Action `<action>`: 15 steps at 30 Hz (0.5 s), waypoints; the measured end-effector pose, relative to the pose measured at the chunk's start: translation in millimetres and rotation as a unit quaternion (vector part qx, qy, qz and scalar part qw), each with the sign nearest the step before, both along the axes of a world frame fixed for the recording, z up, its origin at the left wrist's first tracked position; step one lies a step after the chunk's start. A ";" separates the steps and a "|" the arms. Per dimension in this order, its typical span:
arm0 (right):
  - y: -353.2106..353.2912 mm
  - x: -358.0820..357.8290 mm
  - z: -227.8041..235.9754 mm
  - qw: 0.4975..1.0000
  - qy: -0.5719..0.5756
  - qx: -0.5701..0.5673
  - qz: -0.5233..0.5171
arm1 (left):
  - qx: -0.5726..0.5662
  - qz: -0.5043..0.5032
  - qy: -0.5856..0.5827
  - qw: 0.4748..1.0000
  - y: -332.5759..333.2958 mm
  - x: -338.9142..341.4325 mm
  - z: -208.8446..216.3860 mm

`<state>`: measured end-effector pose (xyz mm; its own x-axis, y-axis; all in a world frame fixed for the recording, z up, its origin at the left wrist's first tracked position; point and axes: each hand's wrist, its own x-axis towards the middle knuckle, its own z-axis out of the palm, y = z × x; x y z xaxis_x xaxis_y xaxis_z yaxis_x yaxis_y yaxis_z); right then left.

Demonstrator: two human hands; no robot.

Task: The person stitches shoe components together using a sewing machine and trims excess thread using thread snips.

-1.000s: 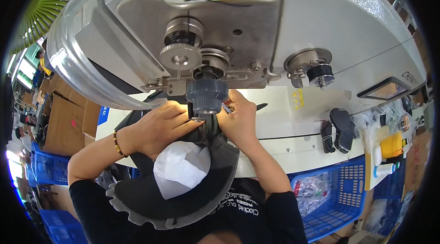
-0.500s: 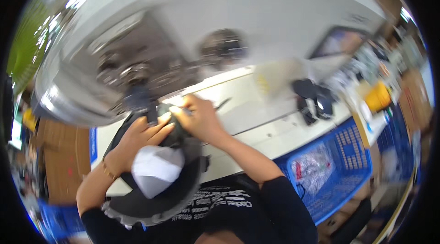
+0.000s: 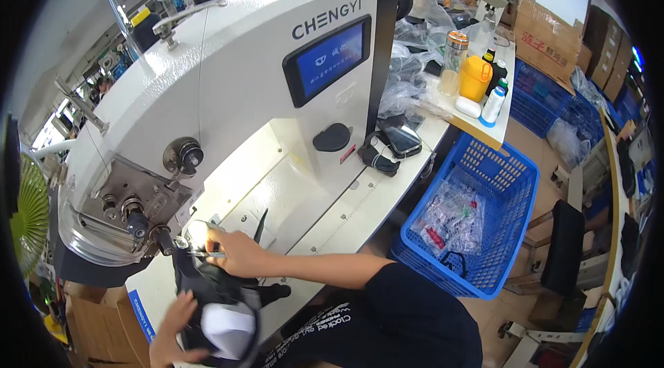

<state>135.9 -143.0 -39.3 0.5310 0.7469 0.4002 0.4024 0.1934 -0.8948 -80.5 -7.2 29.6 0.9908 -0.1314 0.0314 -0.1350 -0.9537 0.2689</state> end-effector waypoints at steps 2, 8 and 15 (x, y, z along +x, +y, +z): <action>-9.4 -3.5 -0.5 0.997 0.037 -0.062 0.036 | 0.022 0.001 0.021 1.000 14.5 -31.6 -40.0; -0.7 -37.3 -11.2 0.995 -0.065 0.027 0.065 | -0.147 0.222 -0.133 0.955 -59.1 -71.4 -54.2; -20.9 -62.6 31.8 0.937 -0.173 -0.179 0.246 | -0.353 0.289 -0.233 0.859 5.7 -66.9 -137.6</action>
<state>73.3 -163.9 -7.5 -0.0280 0.9865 0.1614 0.6210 0.1437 -0.7705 -147.4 -1.5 -108.0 0.7424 0.5929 0.3120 0.0568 -0.5197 0.8524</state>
